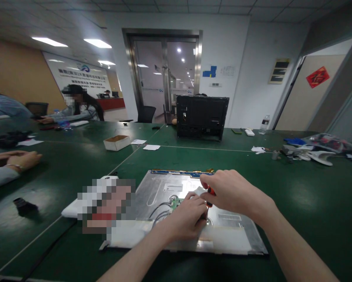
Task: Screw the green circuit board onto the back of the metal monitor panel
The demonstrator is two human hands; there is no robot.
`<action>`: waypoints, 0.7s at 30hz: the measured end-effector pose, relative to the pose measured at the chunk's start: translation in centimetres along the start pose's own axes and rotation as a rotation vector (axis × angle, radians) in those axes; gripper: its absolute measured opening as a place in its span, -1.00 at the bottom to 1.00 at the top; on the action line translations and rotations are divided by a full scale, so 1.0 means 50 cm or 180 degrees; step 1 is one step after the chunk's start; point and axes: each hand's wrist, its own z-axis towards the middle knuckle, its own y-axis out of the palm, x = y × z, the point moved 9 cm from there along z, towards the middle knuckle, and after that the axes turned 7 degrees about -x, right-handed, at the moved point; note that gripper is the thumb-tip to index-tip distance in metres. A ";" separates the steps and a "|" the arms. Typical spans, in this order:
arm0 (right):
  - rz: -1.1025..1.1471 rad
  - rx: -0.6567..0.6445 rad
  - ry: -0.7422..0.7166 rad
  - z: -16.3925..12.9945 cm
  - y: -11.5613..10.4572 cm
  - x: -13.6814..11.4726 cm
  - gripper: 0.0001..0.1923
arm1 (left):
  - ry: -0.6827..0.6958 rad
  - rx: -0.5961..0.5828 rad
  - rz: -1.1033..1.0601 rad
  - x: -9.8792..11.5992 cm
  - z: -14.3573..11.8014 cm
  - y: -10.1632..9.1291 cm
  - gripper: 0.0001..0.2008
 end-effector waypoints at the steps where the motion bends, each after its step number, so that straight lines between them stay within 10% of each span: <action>1: 0.0020 0.0012 -0.0054 -0.001 0.000 -0.001 -0.86 | 0.0002 0.0010 -0.0003 0.000 0.000 0.000 -0.91; 21: 0.0183 0.0005 -0.0350 -0.008 0.003 -0.011 -0.75 | -0.0012 -0.0084 0.0058 0.000 0.004 0.005 -0.91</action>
